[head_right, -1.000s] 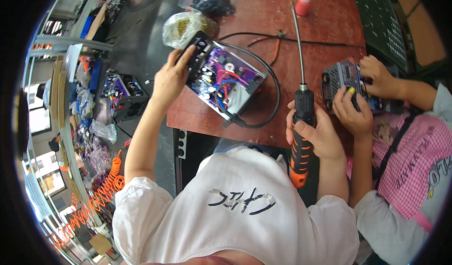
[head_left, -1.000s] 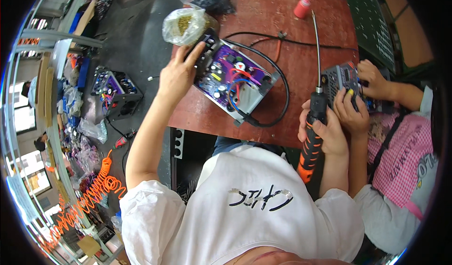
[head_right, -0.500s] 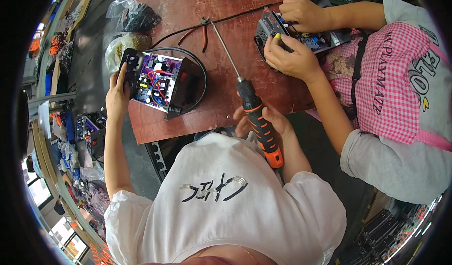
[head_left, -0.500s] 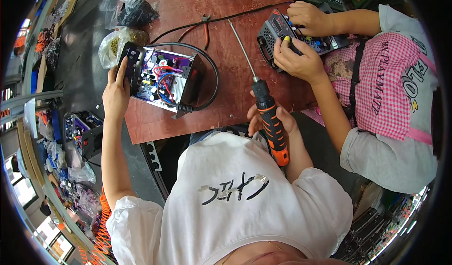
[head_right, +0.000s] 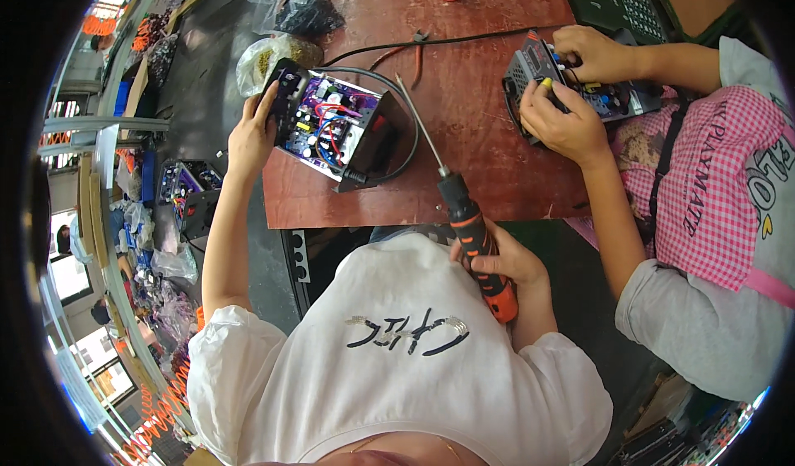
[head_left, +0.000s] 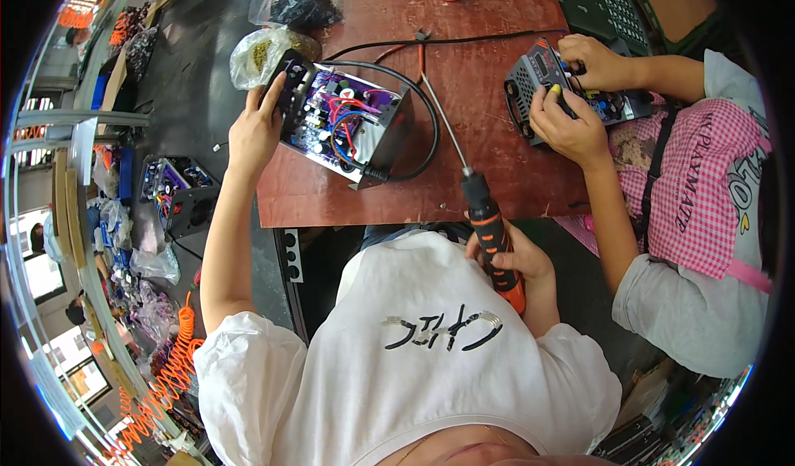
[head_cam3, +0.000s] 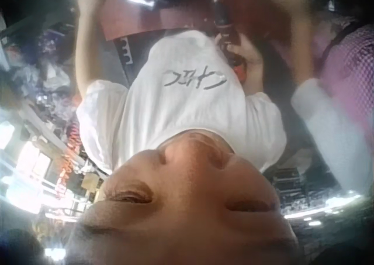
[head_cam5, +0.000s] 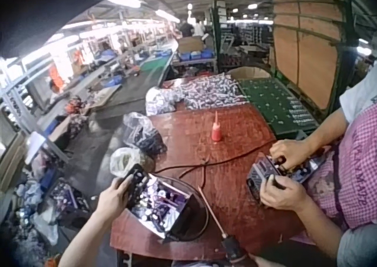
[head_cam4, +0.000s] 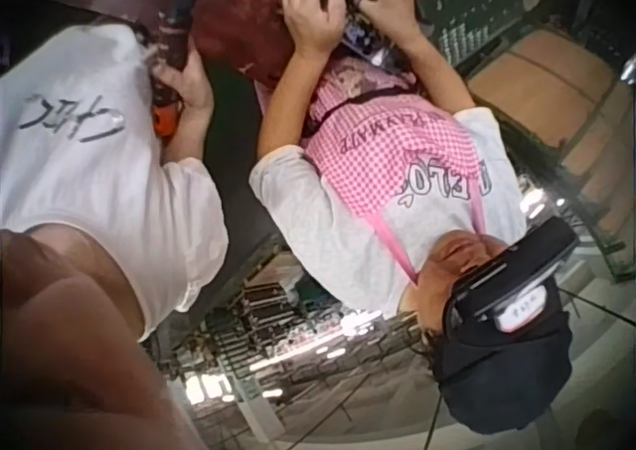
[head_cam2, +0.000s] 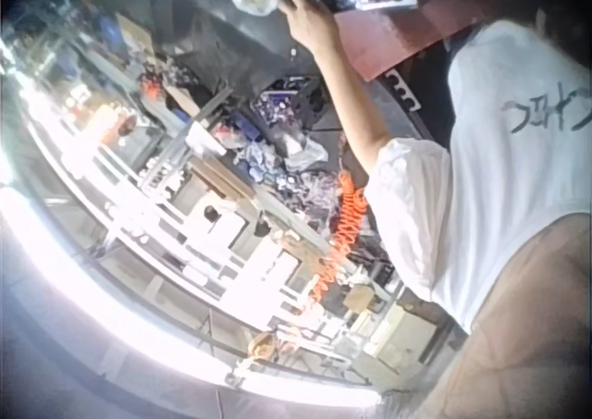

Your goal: The person uses a cordless screwdriver to fasten screws into the metal casing of an electronic device containing a purple circuit board. They handle the device, reposition it on the workbench, and insert a small component into the assembly.

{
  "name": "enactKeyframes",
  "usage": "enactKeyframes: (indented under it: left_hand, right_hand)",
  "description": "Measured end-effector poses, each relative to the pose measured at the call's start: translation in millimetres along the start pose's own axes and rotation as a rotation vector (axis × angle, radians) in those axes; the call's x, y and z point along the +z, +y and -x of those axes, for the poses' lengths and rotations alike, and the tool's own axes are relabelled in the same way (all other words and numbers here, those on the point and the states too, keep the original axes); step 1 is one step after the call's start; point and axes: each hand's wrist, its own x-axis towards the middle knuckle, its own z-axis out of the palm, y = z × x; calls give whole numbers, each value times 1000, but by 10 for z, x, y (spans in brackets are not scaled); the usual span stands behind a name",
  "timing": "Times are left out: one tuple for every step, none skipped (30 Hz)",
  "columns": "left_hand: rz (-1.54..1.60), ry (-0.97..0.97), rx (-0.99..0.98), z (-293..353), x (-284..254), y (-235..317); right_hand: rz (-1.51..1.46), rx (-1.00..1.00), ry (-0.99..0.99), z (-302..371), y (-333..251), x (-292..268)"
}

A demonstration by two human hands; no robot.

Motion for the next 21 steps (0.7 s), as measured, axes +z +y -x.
enactKeyframes:
  left_hand:
    - [-10,0,-12,29,-24,-36]
    - [-2,18,0,39,-7,-45]
    - [9,7,69,-159,43,74]
    - [8,5,68,-146,37,83]
    - [1,23,70,-136,33,64]
    - [0,38,63,-105,41,34]
    - [-9,31,24,-17,21,-14]
    - [-20,33,-5,72,0,-85]
    - [-23,30,16,22,20,-68]
    - [-28,28,30,-5,31,-51]
    - [-25,29,36,-26,41,-36]
    - [-24,31,38,-34,45,-24]
    - [-20,35,41,-49,40,-17]
    - [-14,32,43,-47,55,-21]
    - [-8,36,39,-37,75,-40]
    - [-3,40,35,-34,79,-50]
    - [1,43,34,-39,66,-48]
    - [3,48,41,-32,67,-49]
    - [5,53,48,-34,60,-49]
    - [8,58,55,-37,50,-51]
    - [6,45,48,-28,56,-50]
  right_hand:
    - [64,20,-15,15,9,1]
    - [128,39,-31,39,12,5]
    - [82,44,62,167,54,62]
    - [84,50,59,180,1,103]
    - [84,54,59,187,-57,146]
    - [90,69,61,169,-145,167]
    - [146,55,45,113,-250,167]
    - [200,40,30,24,-358,163]
    - [237,-3,62,23,-423,185]
    - [315,-66,97,-29,-536,222]
    - [265,-64,122,-86,-666,293]
    - [217,-61,143,-153,-748,344]
    - [154,-105,121,-235,-762,347]
    - [91,-149,98,-316,-748,336]
    - [35,-193,69,-386,-732,329]
    - [4,-190,68,-419,-687,333]
    - [-27,-187,67,-433,-621,338]
    - [-61,-177,66,-433,-542,334]
    - [-70,-153,61,-416,-478,324]
    - [-122,-149,42,-411,-418,276]
    - [-181,-143,30,-388,-320,215]
